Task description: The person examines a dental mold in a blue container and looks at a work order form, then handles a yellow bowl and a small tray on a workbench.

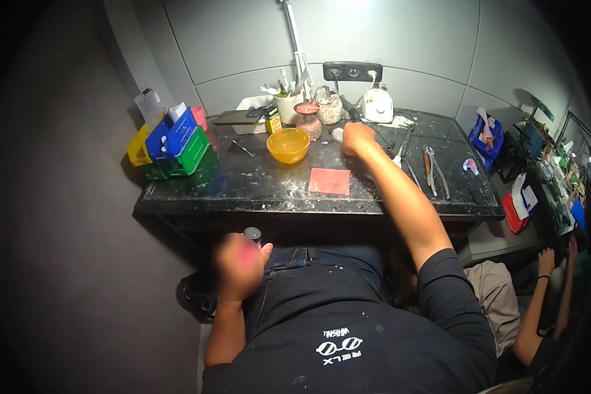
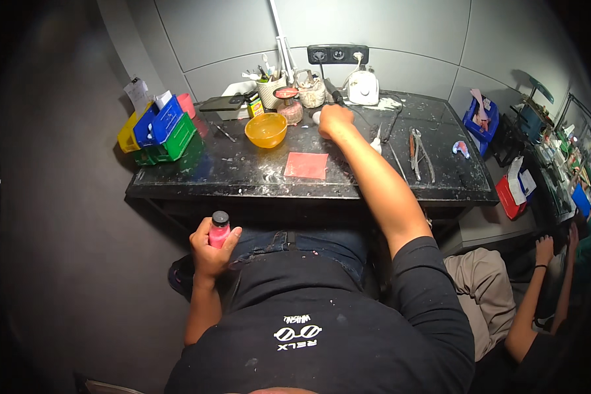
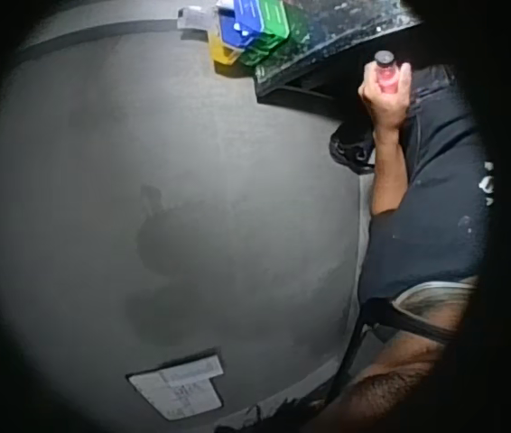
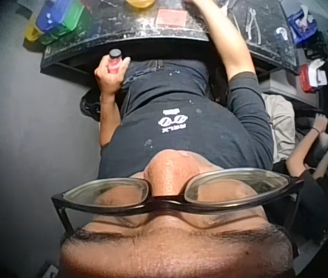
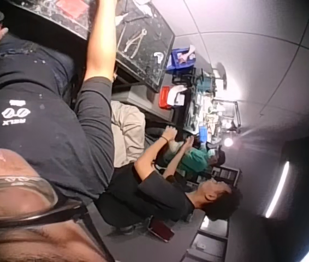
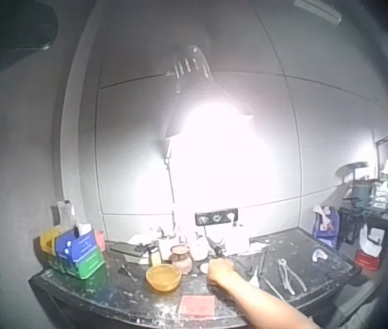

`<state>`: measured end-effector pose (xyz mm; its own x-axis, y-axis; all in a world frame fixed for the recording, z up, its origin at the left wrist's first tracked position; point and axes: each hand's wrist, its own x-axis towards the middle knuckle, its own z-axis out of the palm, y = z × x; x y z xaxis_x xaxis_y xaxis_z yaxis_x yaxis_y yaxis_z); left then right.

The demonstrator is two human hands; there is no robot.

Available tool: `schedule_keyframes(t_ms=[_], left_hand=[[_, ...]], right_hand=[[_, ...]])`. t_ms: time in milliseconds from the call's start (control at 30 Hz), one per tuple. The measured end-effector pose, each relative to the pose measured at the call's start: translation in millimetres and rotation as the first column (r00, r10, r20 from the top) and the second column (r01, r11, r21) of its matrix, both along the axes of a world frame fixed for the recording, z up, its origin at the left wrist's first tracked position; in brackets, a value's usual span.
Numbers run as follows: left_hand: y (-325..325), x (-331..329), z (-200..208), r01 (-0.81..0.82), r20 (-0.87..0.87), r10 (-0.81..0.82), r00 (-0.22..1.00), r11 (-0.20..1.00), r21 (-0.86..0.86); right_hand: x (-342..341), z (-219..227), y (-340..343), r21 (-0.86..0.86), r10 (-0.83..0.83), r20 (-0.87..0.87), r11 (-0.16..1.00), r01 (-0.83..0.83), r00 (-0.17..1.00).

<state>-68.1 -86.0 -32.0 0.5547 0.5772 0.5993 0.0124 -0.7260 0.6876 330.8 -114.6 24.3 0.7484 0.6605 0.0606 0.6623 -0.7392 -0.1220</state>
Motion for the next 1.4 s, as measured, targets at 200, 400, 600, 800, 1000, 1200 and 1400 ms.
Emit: schedule_keyframes(t_ms=[200,400,600,800,1000,1200,1400], left_hand=[[-3,-38,-3,0.127,0.112,-0.095,0.989,0.933,-0.338],[-24,-54,12,0.304,0.185,-0.278,0.942,0.943,-0.133],[-50,-85,-8,0.503,0.16,-0.477,0.864,0.811,-0.299],[-59,-123,-7,0.434,0.232,-0.369,0.9,0.815,-0.384],[-53,-171,6,0.297,0.319,-0.16,0.934,0.846,-0.443],[-21,-205,3,0.203,0.352,-0.063,0.934,0.903,-0.378],[-20,-207,13,0.147,0.378,-0.003,0.926,0.924,-0.352]], right_hand=[[-32,31,-55,0.441,-0.109,-0.043,0.89,0.117,0.993],[-174,-26,-110,0.762,0.592,0.269,0.35,-0.544,0.759],[-300,-47,-121,0.725,0.908,-0.186,0.384,-0.572,0.374],[-298,-62,-150,0.701,0.851,-0.127,0.441,-0.56,0.51],[-149,-101,-260,-0.098,-0.336,-0.24,0.942,0.322,0.911],[-10,-261,-360,0.632,-0.543,-0.245,0.539,0.557,0.803],[-47,-258,-318,0.846,-0.18,-0.496,0.12,0.519,0.85]])
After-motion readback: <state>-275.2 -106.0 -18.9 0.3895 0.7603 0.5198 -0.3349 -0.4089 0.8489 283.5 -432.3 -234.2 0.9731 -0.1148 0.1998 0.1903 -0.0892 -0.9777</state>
